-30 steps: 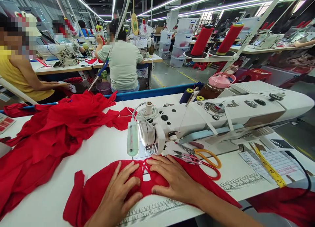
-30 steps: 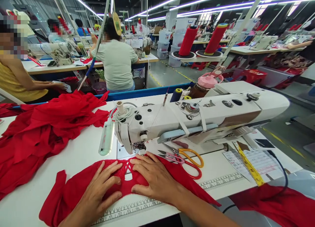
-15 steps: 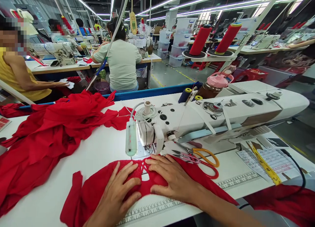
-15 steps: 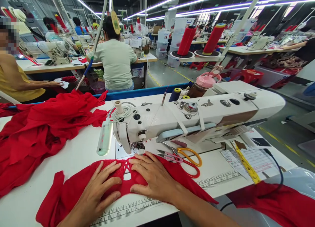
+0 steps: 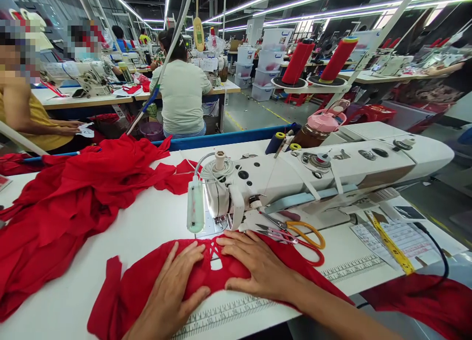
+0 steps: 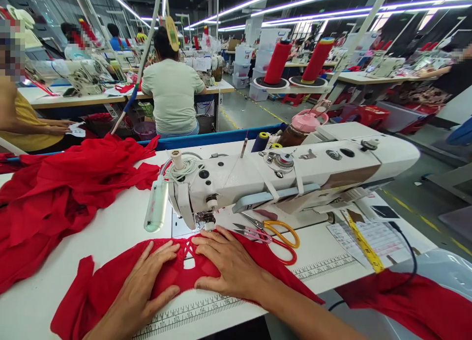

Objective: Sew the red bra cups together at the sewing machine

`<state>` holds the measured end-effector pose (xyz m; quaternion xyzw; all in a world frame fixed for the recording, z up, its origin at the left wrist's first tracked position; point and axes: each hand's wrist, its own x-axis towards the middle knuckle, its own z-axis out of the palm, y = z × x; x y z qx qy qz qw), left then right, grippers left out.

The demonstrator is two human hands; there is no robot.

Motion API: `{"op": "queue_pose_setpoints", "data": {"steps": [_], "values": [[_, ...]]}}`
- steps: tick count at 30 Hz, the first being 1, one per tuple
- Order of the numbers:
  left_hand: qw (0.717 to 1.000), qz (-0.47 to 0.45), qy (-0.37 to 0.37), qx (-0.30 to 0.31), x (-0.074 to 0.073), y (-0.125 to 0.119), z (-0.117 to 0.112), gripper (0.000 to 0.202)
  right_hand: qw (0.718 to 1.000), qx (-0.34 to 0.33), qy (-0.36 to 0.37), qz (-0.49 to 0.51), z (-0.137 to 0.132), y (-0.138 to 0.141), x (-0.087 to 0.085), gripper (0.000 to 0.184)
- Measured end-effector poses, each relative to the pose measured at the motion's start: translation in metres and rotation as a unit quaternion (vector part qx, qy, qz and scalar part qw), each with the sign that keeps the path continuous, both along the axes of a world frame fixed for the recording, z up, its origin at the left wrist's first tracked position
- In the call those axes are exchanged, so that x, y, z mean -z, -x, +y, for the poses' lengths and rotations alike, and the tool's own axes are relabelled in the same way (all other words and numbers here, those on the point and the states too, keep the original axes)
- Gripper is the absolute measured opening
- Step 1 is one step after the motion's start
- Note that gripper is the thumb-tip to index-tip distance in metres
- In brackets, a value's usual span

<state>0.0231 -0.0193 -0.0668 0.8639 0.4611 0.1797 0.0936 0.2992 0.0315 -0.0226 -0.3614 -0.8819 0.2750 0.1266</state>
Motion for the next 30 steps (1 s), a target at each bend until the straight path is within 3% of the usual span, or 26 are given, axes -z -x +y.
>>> {"op": "queue_pose_setpoints", "data": {"steps": [10,15,24,26,30], "values": [[0.999,0.009,-0.031,0.014,-0.002,0.000,-0.002,0.049,1.000,0.003,-0.015,0.008,-0.001,0.001,0.000,0.054],[0.997,0.045,-0.045,0.032,-0.008,-0.002,0.000,0.034,1.000,0.004,-0.018,0.010,-0.001,0.002,0.000,0.053],[0.995,0.046,-0.089,0.024,-0.019,-0.013,-0.004,0.030,0.999,-0.017,-0.027,0.012,-0.002,0.000,-0.005,0.057],[0.991,0.023,-0.131,0.025,-0.022,-0.020,-0.008,0.031,0.998,-0.016,-0.047,0.027,-0.004,0.001,-0.008,0.051],[0.978,-0.015,-0.205,0.043,-0.026,-0.039,-0.015,0.028,0.990,0.052,-0.108,0.074,-0.005,0.010,-0.011,0.017]]}}
